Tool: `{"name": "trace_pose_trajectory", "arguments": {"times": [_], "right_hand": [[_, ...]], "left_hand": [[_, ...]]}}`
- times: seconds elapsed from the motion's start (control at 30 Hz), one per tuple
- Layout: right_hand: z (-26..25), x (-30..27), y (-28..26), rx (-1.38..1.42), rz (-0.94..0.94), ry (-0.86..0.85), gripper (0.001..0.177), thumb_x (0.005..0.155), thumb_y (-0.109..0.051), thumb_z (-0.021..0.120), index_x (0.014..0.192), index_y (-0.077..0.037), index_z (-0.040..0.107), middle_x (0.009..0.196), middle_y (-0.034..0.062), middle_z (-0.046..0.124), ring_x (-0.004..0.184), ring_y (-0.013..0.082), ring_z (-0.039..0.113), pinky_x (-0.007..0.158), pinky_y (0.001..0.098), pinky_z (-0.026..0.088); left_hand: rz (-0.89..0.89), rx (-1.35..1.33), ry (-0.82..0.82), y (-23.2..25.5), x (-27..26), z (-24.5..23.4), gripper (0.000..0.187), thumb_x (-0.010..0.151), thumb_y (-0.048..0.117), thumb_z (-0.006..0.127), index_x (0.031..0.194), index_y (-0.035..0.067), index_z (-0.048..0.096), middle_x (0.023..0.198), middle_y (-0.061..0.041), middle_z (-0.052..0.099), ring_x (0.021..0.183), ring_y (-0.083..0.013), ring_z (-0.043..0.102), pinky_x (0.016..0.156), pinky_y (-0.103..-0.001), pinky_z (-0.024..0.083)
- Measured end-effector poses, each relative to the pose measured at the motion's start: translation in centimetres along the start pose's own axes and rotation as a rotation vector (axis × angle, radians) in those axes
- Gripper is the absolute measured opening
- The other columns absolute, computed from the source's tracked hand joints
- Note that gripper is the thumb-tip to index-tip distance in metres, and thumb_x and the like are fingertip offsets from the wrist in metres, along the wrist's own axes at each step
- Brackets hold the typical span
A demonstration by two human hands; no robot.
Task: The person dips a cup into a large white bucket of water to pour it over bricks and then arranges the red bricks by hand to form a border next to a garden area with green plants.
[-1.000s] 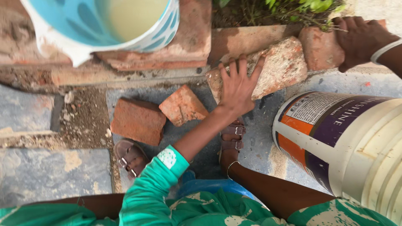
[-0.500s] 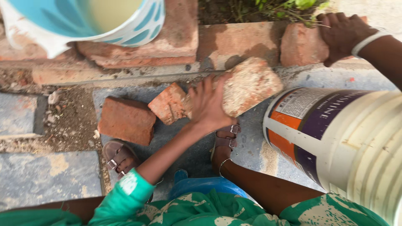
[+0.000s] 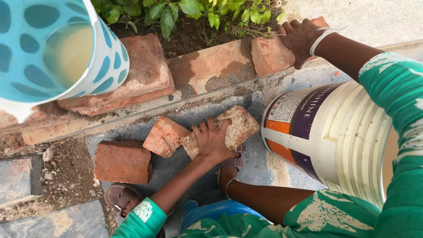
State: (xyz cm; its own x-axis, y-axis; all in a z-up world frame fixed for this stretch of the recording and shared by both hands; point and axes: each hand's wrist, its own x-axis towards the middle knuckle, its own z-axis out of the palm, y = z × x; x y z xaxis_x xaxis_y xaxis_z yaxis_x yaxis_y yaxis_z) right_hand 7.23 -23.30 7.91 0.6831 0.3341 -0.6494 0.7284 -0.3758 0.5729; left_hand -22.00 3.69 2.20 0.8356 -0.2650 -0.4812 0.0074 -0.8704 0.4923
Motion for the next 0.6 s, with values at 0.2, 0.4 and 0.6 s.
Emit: {"name": "trace_pose_trajectory", "arguments": {"times": [0.2,0.4,0.6], "right_hand": [[-2.7,-0.7,0.1,0.087,-0.047,0.141,0.134,0.050,-0.068,0.092,0.146,0.008,0.038,0.149,0.0248,0.047,0.131,0.0364,0.054,0.091,0.0431,0.061],[-4.4,0.3,-3.9,0.114,-0.107,0.145,0.122,0.067,-0.078,0.074,0.147,0.008,0.041,0.143,0.0303,0.052,0.136,0.0421,0.052,0.093,0.0454,0.062],[-4.6,0.6,-3.9,0.072,-0.204,0.385,0.119,0.054,-0.082,0.079,0.132,0.003,0.048,0.142,0.0317,0.051,0.132,0.0475,0.050,0.093,0.0531,0.057]], "left_hand": [[0.006,-0.008,-0.036,-0.3,0.9,-1.1,0.126,0.044,0.054,0.099,0.150,0.025,0.038,0.133,-0.029,0.048,0.126,-0.0493,0.047,0.106,-0.067,0.029],[0.146,0.132,0.030,-0.8,1.2,-0.6,0.116,0.050,0.049,0.097,0.149,0.027,0.041,0.136,-0.031,0.048,0.127,-0.0493,0.047,0.109,-0.071,0.026],[0.255,0.225,0.072,-1.8,1.2,-1.1,0.124,0.047,0.051,0.097,0.152,0.031,0.035,0.141,-0.030,0.043,0.129,-0.0485,0.041,0.109,-0.070,0.022]]}}
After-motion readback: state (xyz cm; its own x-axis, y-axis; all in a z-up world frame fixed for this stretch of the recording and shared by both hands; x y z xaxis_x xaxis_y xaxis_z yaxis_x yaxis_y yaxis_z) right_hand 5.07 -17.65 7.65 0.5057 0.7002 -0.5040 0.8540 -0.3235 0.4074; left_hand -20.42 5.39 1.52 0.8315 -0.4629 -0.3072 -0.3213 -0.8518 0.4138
